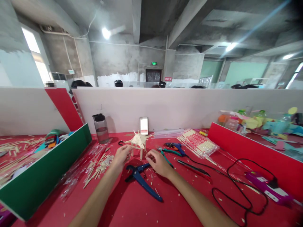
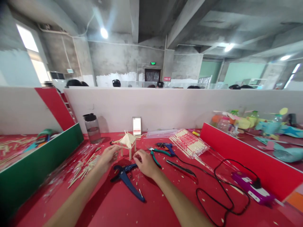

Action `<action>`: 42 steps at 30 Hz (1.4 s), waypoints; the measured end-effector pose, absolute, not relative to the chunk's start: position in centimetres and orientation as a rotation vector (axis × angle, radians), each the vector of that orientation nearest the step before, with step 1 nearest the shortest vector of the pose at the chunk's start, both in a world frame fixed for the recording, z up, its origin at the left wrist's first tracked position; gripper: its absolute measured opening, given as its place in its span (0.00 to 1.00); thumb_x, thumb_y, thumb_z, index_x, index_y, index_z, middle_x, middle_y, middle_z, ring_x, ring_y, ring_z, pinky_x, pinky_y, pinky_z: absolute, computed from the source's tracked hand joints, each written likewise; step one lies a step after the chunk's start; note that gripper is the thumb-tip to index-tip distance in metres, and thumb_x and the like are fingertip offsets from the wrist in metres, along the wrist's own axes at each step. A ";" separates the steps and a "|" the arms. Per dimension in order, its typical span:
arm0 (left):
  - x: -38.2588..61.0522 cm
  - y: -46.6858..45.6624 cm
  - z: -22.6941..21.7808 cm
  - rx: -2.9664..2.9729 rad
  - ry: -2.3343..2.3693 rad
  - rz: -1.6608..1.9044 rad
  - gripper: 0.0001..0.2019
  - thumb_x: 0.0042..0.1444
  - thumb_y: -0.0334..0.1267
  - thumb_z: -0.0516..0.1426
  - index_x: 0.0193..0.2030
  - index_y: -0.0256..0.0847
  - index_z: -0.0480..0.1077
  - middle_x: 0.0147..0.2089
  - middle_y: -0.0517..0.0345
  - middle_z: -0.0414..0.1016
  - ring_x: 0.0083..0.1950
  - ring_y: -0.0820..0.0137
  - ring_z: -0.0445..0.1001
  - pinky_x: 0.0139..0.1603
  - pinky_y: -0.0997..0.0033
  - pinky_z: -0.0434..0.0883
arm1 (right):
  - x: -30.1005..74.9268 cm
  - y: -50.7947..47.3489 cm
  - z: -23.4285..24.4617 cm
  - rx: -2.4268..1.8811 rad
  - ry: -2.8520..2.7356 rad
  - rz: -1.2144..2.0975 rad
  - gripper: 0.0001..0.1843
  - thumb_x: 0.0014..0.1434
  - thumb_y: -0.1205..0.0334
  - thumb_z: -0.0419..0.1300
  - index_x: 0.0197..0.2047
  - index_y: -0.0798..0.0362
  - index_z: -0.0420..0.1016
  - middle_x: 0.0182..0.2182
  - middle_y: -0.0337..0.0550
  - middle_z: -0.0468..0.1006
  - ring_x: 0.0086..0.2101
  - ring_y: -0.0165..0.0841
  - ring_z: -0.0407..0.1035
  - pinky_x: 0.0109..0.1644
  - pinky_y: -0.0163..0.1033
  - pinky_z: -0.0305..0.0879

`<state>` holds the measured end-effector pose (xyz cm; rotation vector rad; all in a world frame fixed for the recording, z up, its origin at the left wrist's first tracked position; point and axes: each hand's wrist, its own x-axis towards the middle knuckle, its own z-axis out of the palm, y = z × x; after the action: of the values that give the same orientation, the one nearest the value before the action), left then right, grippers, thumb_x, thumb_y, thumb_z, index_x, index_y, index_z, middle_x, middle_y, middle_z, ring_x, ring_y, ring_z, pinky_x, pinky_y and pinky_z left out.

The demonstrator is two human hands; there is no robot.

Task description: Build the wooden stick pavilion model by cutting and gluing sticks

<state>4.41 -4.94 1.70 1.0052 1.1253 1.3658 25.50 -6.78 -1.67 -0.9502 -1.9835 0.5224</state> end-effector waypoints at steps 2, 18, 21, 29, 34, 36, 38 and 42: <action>2.4 -4.4 2.2 0.952 1.159 1.466 0.14 0.34 0.42 0.67 0.25 0.35 0.72 0.16 0.71 0.58 0.17 0.82 0.53 0.17 0.81 0.49 | 25.5 -6.8 -1.8 -0.948 -1.977 0.533 0.04 0.63 0.67 0.56 0.37 0.52 0.72 0.36 0.42 0.74 0.36 0.33 0.71 0.41 0.36 0.67; -4.6 -2.6 1.8 1.487 1.487 1.674 0.18 0.48 0.38 0.61 0.47 0.39 0.75 0.35 0.52 0.81 0.24 0.71 0.71 0.29 0.72 0.65 | 24.8 -6.9 -2.1 -0.931 -2.052 0.374 0.05 0.63 0.69 0.55 0.37 0.52 0.71 0.38 0.44 0.73 0.41 0.35 0.69 0.49 0.40 0.65; -4.2 -2.8 1.8 1.687 1.774 1.545 0.12 0.45 0.33 0.60 0.39 0.43 0.76 0.38 0.54 0.81 0.29 0.68 0.73 0.32 0.72 0.64 | 24.9 -6.7 -2.1 -0.944 -2.044 0.354 0.05 0.62 0.70 0.56 0.37 0.52 0.71 0.39 0.44 0.74 0.41 0.36 0.69 0.49 0.40 0.65; -1.2 -4.3 3.4 1.772 1.425 1.198 0.13 0.46 0.48 0.62 0.23 0.39 0.74 0.19 0.62 0.68 0.22 0.72 0.63 0.26 0.74 0.60 | 24.1 -6.5 -2.4 -0.977 -2.101 0.331 0.05 0.64 0.69 0.56 0.39 0.51 0.72 0.39 0.43 0.77 0.42 0.36 0.71 0.50 0.40 0.63; 1.5 -5.1 2.9 1.678 1.258 1.103 0.20 0.50 0.55 0.61 0.30 0.37 0.77 0.25 0.59 0.71 0.22 0.76 0.60 0.24 0.75 0.57 | 23.6 -6.8 -2.4 -0.937 -2.126 0.370 0.05 0.65 0.68 0.55 0.40 0.52 0.71 0.38 0.43 0.77 0.41 0.35 0.71 0.49 0.39 0.64; 2.1 -4.9 2.3 1.570 1.226 1.120 0.22 0.50 0.57 0.61 0.33 0.36 0.77 0.25 0.60 0.71 0.21 0.78 0.57 0.22 0.76 0.54 | 23.5 -7.0 -2.2 -0.913 -2.141 0.384 0.05 0.66 0.68 0.54 0.40 0.52 0.71 0.38 0.43 0.77 0.41 0.35 0.71 0.48 0.38 0.64; 2.4 -4.6 1.8 1.441 1.208 1.152 0.23 0.48 0.57 0.63 0.35 0.36 0.77 0.24 0.61 0.70 0.20 0.80 0.55 0.21 0.77 0.52 | 23.4 -7.3 -2.0 -0.893 -2.164 0.391 0.05 0.66 0.68 0.54 0.41 0.52 0.71 0.37 0.43 0.77 0.41 0.35 0.71 0.48 0.38 0.64; 2.7 -4.6 1.5 1.270 1.131 1.150 0.22 0.43 0.56 0.66 0.30 0.36 0.73 0.21 0.65 0.65 0.19 0.81 0.54 0.21 0.78 0.50 | 23.3 -7.7 -1.6 -0.877 -2.205 0.372 0.05 0.65 0.68 0.55 0.40 0.52 0.71 0.37 0.42 0.77 0.41 0.35 0.70 0.48 0.38 0.63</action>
<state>2.68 -4.58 1.52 1.2697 1.1310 1.1502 23.30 -7.68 -1.63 -0.8773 -2.2052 0.3721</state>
